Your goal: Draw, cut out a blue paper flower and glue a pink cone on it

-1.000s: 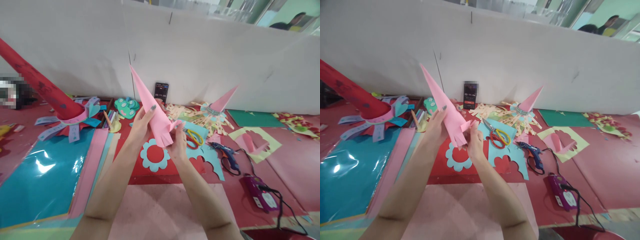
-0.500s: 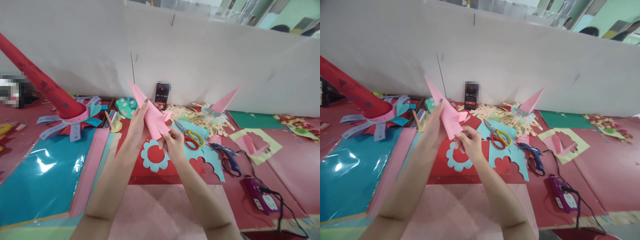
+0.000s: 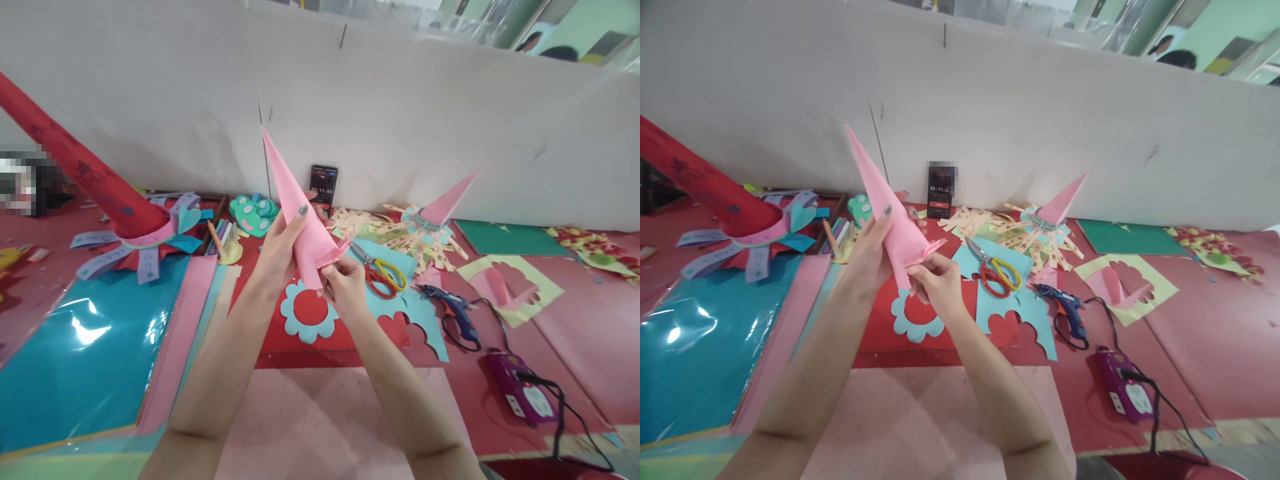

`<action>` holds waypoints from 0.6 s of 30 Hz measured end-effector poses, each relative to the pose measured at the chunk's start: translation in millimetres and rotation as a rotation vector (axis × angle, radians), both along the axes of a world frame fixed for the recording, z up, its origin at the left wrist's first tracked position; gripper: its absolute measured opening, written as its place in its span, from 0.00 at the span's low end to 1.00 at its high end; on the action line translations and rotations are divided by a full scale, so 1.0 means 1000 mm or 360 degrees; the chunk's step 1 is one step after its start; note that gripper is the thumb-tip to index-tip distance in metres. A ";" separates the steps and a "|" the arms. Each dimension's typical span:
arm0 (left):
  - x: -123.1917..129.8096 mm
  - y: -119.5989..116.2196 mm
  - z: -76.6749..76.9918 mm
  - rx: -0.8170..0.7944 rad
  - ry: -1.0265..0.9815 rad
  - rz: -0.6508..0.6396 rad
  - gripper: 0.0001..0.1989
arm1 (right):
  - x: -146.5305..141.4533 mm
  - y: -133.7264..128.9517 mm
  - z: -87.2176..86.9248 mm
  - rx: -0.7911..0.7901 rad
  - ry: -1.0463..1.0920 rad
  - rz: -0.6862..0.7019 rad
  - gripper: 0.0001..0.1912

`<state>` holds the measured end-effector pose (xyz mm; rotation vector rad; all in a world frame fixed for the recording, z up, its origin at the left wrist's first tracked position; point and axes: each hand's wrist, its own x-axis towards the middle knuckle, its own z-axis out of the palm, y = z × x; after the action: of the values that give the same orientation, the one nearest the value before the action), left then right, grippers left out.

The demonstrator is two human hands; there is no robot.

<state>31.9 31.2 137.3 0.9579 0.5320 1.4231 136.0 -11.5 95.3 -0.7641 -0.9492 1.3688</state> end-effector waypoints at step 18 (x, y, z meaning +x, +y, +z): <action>0.001 0.000 0.000 0.0051 0.0125 0.0126 0.18 | -0.005 -0.003 0.006 -0.0165 -0.0251 -0.0300 0.23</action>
<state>32.8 31.4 136.8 1.0313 0.6130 1.4732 131.2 -14.1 101.4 -1.0263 -0.9083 1.2128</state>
